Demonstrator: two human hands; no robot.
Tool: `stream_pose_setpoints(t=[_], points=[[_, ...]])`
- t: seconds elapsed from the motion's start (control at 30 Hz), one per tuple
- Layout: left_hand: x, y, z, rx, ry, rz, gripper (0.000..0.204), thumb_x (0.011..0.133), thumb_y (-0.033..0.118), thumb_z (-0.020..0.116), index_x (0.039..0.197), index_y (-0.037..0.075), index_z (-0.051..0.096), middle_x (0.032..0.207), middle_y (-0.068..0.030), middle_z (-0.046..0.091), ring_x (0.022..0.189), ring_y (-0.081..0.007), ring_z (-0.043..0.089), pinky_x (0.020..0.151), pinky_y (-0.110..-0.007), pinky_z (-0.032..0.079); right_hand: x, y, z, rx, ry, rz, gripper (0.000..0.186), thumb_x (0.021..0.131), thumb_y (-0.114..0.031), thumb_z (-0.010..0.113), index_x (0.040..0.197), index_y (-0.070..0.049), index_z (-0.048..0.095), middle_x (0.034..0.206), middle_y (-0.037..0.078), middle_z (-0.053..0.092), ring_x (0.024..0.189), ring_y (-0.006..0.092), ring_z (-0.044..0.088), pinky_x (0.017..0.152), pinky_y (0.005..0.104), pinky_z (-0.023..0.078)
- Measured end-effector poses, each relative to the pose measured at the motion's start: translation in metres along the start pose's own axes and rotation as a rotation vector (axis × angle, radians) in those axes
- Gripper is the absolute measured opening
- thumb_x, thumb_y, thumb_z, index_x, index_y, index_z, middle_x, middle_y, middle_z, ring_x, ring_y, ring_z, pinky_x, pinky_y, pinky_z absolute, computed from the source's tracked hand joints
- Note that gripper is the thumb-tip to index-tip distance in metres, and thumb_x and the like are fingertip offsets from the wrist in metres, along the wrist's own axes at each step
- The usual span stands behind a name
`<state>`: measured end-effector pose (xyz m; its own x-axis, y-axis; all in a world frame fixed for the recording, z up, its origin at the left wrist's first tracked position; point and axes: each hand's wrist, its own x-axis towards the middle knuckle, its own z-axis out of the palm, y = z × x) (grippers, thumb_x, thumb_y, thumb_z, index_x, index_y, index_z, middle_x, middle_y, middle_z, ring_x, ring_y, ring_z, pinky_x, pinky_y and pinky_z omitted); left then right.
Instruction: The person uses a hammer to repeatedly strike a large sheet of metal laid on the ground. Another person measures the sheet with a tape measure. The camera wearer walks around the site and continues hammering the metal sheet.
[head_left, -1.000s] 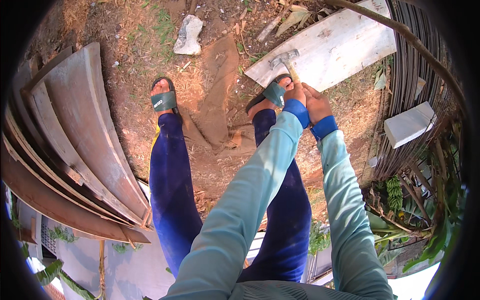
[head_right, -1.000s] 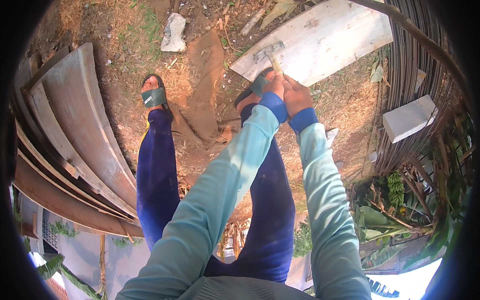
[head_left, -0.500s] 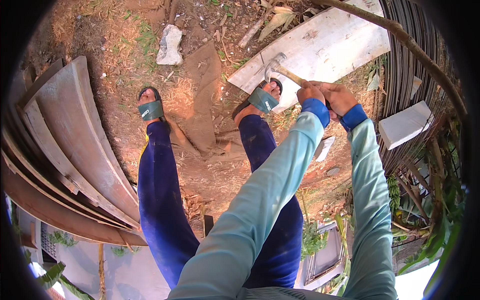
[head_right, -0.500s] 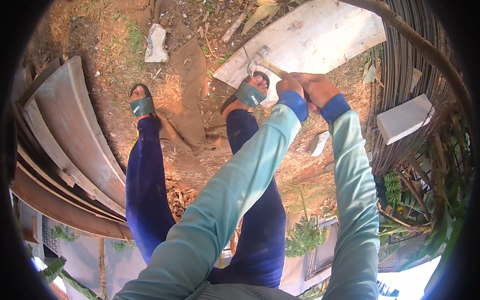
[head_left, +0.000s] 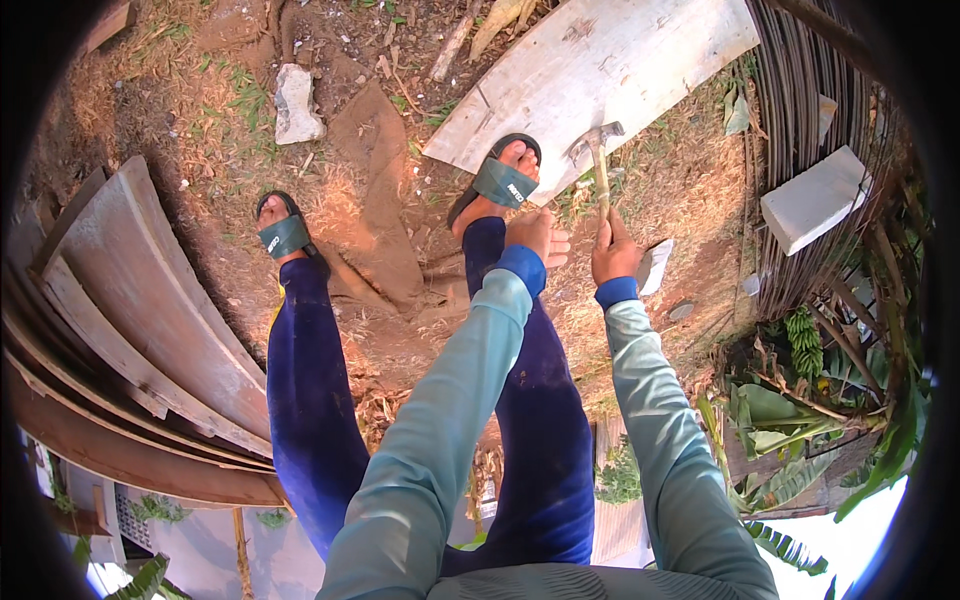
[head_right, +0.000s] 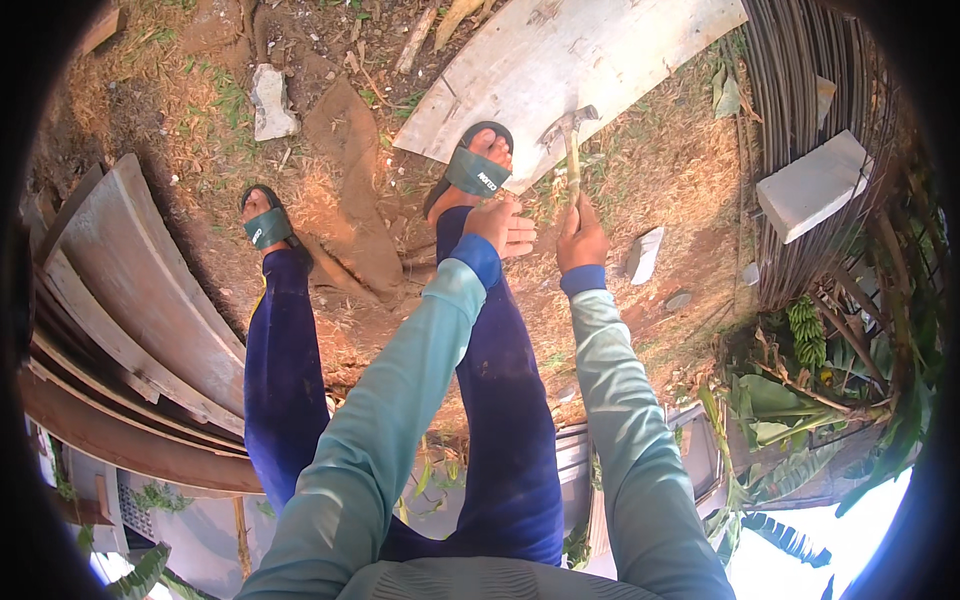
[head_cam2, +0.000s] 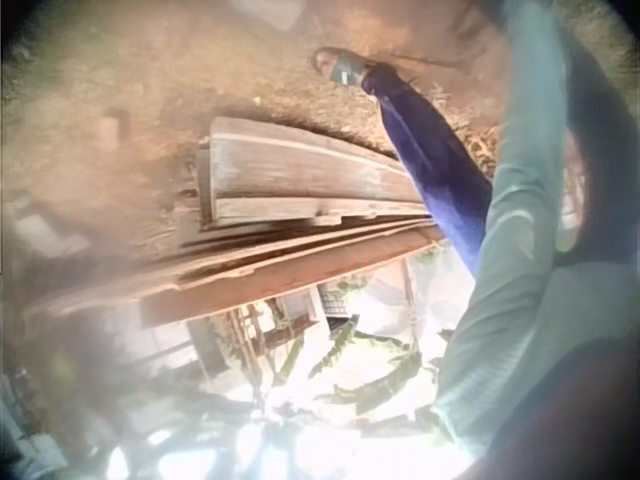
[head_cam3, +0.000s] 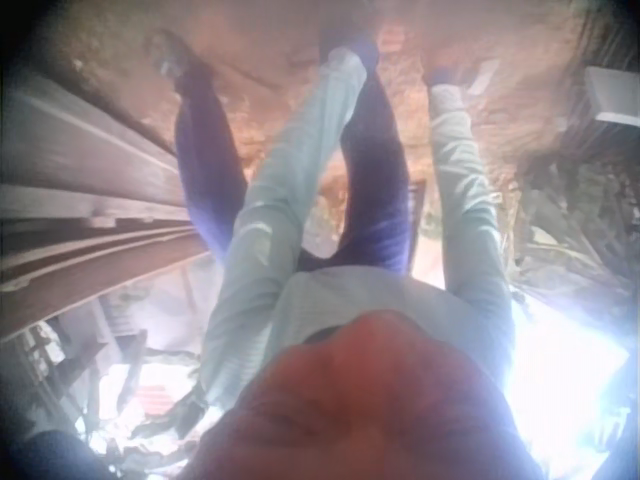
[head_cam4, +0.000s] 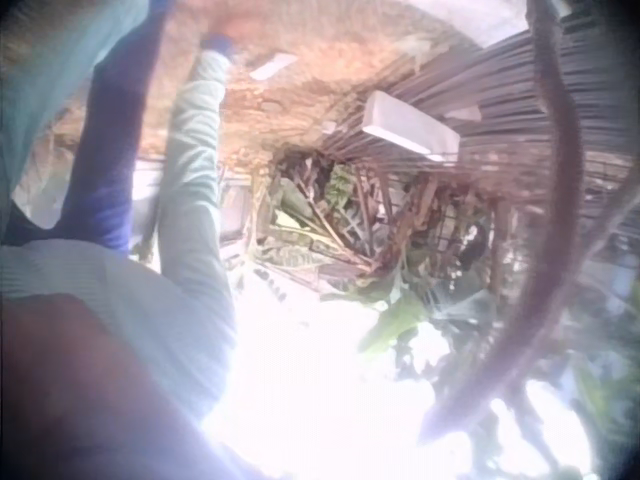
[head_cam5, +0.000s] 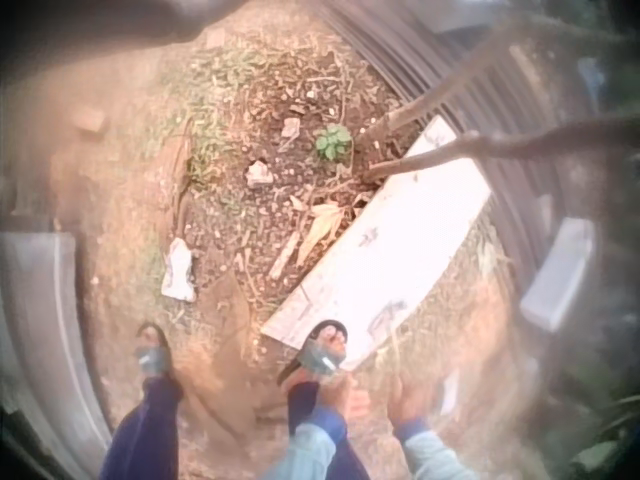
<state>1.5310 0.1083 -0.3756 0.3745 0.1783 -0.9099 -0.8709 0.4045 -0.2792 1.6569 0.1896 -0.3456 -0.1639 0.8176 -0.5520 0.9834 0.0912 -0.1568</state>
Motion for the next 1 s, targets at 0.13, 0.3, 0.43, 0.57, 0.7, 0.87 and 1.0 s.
stream_pose_setpoints(t=[0.13,0.3,0.43,0.57,0.7,0.87,1.0], points=[[-0.005,-0.02,0.01,0.139,-0.016,0.065,0.049,0.094,0.035,0.047,0.123,-0.004,0.046,0.105,-0.0219,0.062,0.088,-0.0316,0.064,0.074,-0.042,0.054,-0.017,0.002,0.006,-0.019,-0.08,-0.06,0.034,0.093,-0.024,0.048,0.122,-0.009,0.058,0.092,0.023,0.065,0.083,0.0381,0.064,0.071,0.0428,0.051],[0.036,-0.082,0.034,0.341,-0.009,0.334,0.039,0.092,0.033,0.054,0.109,-0.002,0.058,0.093,-0.0128,0.065,0.078,-0.0199,0.062,0.068,-0.032,0.051,-0.03,0.014,-0.016,-0.106,-0.183,-0.11,0.039,0.092,-0.024,0.051,0.129,-0.013,0.052,0.086,0.021,0.066,0.078,0.034,0.065,0.063,0.0407,0.051],[0.015,-0.065,0.062,0.37,-0.009,0.423,0.035,0.09,0.028,0.059,0.106,-0.003,0.061,0.093,-0.0119,0.066,0.083,-0.0176,0.062,0.072,-0.029,0.049,-0.018,0.023,-0.016,0.097,-0.161,-0.017,0.049,0.092,-0.017,0.05,0.14,-0.013,0.039,0.092,0.017,0.066,0.076,0.025,0.066,0.066,0.0354,0.051],[0.038,-0.066,0.067,0.51,0.119,0.279,0.028,0.09,0.02,0.057,0.109,0.0,0.061,0.097,-0.0153,0.067,0.088,-0.0224,0.065,0.077,-0.033,0.049,-0.011,0.027,0.002,0.457,-0.212,0.177,0.051,0.092,-0.009,0.051,0.141,-0.015,0.04,0.098,0.004,0.063,0.082,0.0077,0.055,0.072,0.023,0.047],[0.055,-0.103,0.07,0.654,0.394,0.432,0.028,0.09,0.02,0.055,0.109,0.0,0.061,0.099,-0.0163,0.066,0.093,-0.0242,0.064,0.081,-0.034,0.049,-0.017,0.034,0.009,0.195,-0.253,0.182,0.055,0.09,-0.012,0.054,0.142,-0.015,0.037,0.093,0.002,0.065,0.077,0.0085,0.057,0.069,0.0241,0.048],[0.044,-0.104,0.067,0.457,0.294,0.384,0.032,0.093,0.024,0.051,0.111,-0.001,0.06,0.102,-0.0172,0.065,0.097,-0.0246,0.062,0.084,-0.032,0.047,-0.019,0.042,0.008,-0.031,-0.284,0.102,0.053,0.09,-0.018,0.054,0.141,-0.017,0.039,0.088,0.01,0.066,0.074,0.0165,0.061,0.066,0.0297,0.048],[0.02,-0.075,0.076,0.296,0.119,0.344,0.037,0.095,0.029,0.046,0.111,-0.002,0.06,0.104,-0.018,0.064,0.097,-0.0264,0.061,0.084,-0.033,0.046,-0.001,0.043,-0.002,-0.081,-0.357,0.112,0.05,0.091,-0.023,0.053,0.139,-0.019,0.042,0.09,0.019,0.065,0.079,0.0286,0.065,0.068,0.0364,0.049]])
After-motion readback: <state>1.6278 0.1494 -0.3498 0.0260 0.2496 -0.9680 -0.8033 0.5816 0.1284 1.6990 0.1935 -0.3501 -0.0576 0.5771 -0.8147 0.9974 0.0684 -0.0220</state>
